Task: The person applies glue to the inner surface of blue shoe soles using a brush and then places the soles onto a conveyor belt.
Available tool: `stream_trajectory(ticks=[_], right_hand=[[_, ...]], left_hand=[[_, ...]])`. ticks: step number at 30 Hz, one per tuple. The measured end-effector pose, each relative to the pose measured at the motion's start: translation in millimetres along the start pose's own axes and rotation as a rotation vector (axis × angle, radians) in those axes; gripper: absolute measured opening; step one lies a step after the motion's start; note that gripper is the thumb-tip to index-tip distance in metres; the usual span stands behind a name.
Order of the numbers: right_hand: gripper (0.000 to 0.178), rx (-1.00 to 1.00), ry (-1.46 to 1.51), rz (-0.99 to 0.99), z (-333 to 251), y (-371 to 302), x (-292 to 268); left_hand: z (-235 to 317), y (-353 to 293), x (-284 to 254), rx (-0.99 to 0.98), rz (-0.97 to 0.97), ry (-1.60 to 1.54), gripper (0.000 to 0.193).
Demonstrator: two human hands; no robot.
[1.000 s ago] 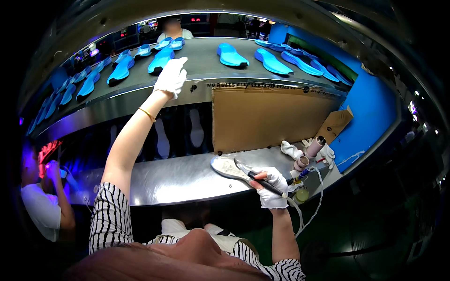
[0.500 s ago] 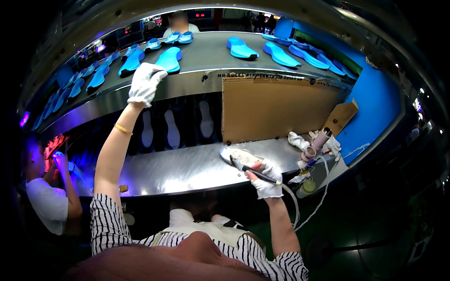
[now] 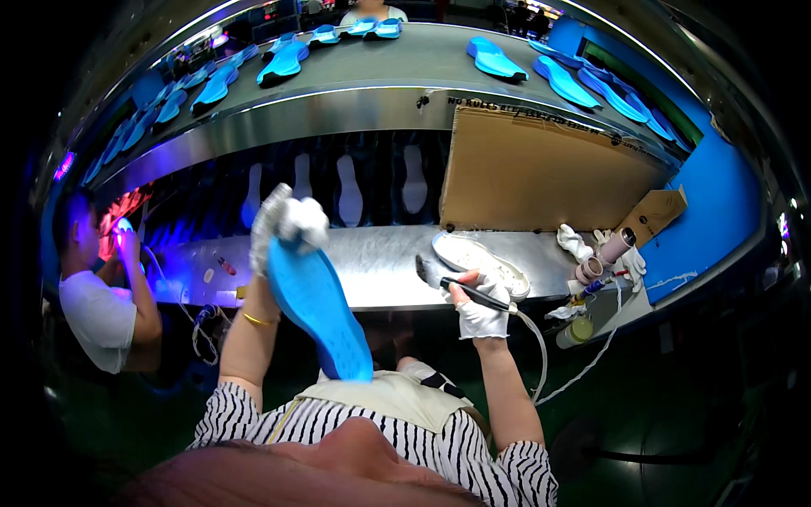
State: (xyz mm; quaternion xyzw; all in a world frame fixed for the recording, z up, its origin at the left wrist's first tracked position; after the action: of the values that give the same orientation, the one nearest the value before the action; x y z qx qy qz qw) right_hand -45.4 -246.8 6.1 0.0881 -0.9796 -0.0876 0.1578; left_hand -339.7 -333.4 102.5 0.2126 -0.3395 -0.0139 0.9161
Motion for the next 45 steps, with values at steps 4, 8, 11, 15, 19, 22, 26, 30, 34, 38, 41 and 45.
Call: stream_trajectory(ticks=[4, 8, 11, 15, 19, 22, 26, 30, 34, 38, 41, 45], right_hand=[[0.019, 0.096, -0.032, -0.088, -12, -12, 20], [0.018, 0.062, -0.088, -0.234, -8, -12, 50], [0.014, -0.061, -0.066, -0.251, -5, 0, 74], [0.013, -0.101, 0.022, -0.213, -8, 15, 96], [0.02, -0.364, -0.107, -0.311, -14, -4, 111], [0.019, -0.098, -0.057, -0.331, -10, -11, 105], [0.02, -0.281, -0.165, -0.335, -4, -10, 101], [0.022, -0.173, -0.16, -0.493, 2, -29, 100], [0.02, -0.304, -0.24, -0.429, 7, -34, 92], [0.017, -0.27, -0.208, -0.516, -2, -47, 87], [0.014, 0.055, -0.149, -0.45, 8, -45, 62], [0.01, -0.036, -0.266, -0.43, 12, -42, 44]], left_hand=[[-62, -47, -3, -0.271, 0.442, -0.289, 0.075], [-94, -79, -4, -0.45, 0.339, -0.527, 0.086], [-109, -75, 3, -0.416, 0.363, -0.772, 0.091], [-118, -63, 18, -0.279, 0.542, -0.38, 0.085], [-144, -60, 1, -0.292, 0.767, -0.458, 0.071], [-135, -64, 5, -0.28, 0.739, -0.389, 0.075], [-132, -65, -6, -0.27, 0.732, -0.279, 0.078], [-129, -66, -17, -0.311, 0.657, -0.383, 0.082], [-121, -64, -17, -0.338, 0.604, -0.356, 0.087], [-119, -66, -6, -0.407, 0.541, -0.297, 0.099], [-121, -80, 8, -0.446, 0.494, -0.261, 0.099], [-139, -113, 8, -0.562, 0.626, 0.108, 0.092]])
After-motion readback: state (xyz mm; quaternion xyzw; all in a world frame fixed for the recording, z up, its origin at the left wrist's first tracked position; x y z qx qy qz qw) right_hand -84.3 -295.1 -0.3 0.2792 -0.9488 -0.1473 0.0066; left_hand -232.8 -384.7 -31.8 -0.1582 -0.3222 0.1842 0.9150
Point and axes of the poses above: each hand's wrist, its own y-axis towards the middle knuckle, its own x-axis out of the palm, z = x × y, the point moved 3 cm from there along y, towards the middle knuckle, and after that the axes turned 13 degrees about z, right-handed, at the moved point
